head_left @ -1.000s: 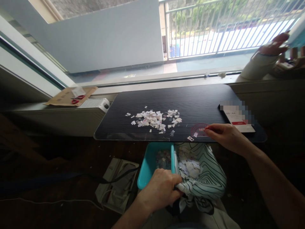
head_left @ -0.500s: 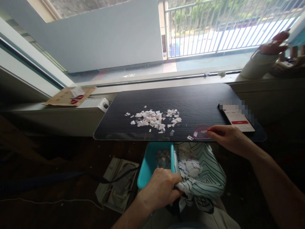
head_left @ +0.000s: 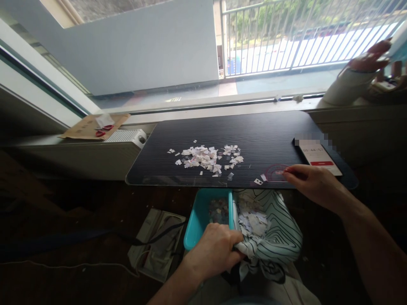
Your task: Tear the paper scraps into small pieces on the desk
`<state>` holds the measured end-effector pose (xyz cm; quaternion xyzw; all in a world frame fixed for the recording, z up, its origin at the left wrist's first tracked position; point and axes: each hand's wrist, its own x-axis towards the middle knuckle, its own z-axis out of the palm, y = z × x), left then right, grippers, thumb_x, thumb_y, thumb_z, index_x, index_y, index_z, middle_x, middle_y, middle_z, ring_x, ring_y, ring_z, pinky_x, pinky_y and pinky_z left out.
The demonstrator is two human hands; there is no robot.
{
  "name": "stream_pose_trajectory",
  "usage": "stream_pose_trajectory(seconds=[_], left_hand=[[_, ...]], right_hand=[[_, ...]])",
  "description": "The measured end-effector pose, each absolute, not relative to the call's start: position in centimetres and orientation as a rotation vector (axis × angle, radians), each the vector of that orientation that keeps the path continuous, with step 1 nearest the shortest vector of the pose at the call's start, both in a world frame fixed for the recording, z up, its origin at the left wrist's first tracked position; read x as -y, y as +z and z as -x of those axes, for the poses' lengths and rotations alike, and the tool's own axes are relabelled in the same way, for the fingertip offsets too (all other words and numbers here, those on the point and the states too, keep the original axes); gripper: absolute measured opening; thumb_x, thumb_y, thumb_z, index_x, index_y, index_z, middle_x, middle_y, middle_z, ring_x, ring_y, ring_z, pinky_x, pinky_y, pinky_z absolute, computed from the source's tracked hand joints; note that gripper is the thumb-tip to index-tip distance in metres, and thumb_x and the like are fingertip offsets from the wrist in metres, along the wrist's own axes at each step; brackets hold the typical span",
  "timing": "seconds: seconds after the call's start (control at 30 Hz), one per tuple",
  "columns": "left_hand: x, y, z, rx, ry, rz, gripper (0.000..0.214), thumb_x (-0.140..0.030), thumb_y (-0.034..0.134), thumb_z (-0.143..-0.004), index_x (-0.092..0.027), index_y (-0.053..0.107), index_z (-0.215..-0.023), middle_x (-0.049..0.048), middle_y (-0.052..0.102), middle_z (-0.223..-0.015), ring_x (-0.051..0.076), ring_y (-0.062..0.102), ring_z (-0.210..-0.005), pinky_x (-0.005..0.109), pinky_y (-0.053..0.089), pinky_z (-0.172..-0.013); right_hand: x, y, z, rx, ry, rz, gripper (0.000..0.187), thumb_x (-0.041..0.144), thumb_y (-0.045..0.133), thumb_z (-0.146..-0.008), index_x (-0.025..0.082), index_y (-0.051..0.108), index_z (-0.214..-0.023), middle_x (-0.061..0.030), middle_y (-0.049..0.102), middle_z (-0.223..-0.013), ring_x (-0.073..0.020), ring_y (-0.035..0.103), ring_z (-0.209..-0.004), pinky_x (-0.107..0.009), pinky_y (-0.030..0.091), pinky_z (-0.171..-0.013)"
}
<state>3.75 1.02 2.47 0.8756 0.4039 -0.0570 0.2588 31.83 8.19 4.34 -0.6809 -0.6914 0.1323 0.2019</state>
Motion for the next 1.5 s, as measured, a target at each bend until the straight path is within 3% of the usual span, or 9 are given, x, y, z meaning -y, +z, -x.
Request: stream_pose_trajectory(seconds=[0.33, 0.67, 0.9, 1.1, 1.5], left_hand=[[-1.1, 2.4, -3.8, -1.071, -0.121, -2.421, 0.016, -0.034, 0.058, -0.080, -0.022, 0.055, -0.070, -0.0016, 0.061, -0.067, 0.018, 0.059, -0.067, 0.025, 0.031, -0.054], [-1.0, 2.2, -4.0, -1.062, -0.096, -2.413, 0.017, -0.033, 0.059, -0.077, -0.021, 0.053, -0.067, -0.0019, 0.060, -0.065, 0.017, 0.058, -0.064, 0.025, 0.030, -0.054], [-1.1, 2.5, -4.7, -1.033, -0.103, -2.404, 0.017, -0.032, 0.059, -0.077, -0.021, 0.053, -0.066, -0.0021, 0.060, -0.063, 0.017, 0.058, -0.063, 0.024, 0.029, -0.053], [-1.0, 2.8, -4.9, -1.051, -0.097, -2.375, 0.016, -0.031, 0.059, -0.077, -0.021, 0.054, -0.067, -0.0023, 0.060, -0.064, 0.017, 0.058, -0.064, 0.024, 0.029, -0.054], [-1.2, 2.9, -4.9, -1.031, -0.089, -2.407, 0.017, -0.034, 0.058, -0.079, -0.022, 0.056, -0.067, -0.0028, 0.062, -0.064, 0.018, 0.061, -0.065, 0.024, 0.032, -0.053]], right_hand=[[-9.0, 4.0, -27.8, 2.022, 0.539, 1.648, 0.029, 0.040, 0.048, -0.081, 0.020, 0.069, -0.077, -0.0015, 0.067, -0.065, -0.0136, 0.056, -0.057, -0.023, 0.040, -0.054], [-7.7, 4.4, -30.7, 1.977, 0.573, 1.770, 0.027, 0.042, 0.052, -0.079, 0.021, 0.069, -0.075, 0.0000, 0.067, -0.066, -0.0134, 0.058, -0.056, -0.024, 0.040, -0.052], [-8.2, 3.0, -32.5, 1.815, 0.466, 1.829, 0.028, 0.043, 0.054, -0.078, 0.020, 0.070, -0.085, -0.0014, 0.070, -0.076, -0.0165, 0.062, -0.067, -0.026, 0.044, -0.060], [-7.5, 3.6, -32.7, 1.923, 0.697, 1.771, 0.028, 0.043, 0.054, -0.079, 0.021, 0.070, -0.083, -0.0003, 0.070, -0.076, -0.0156, 0.062, -0.067, -0.024, 0.044, -0.060], [-6.9, 3.9, -32.7, 1.933, 0.718, 1.757, 0.030, 0.044, 0.054, -0.079, 0.020, 0.070, -0.083, -0.0008, 0.070, -0.074, -0.0150, 0.062, -0.064, -0.023, 0.045, -0.056]])
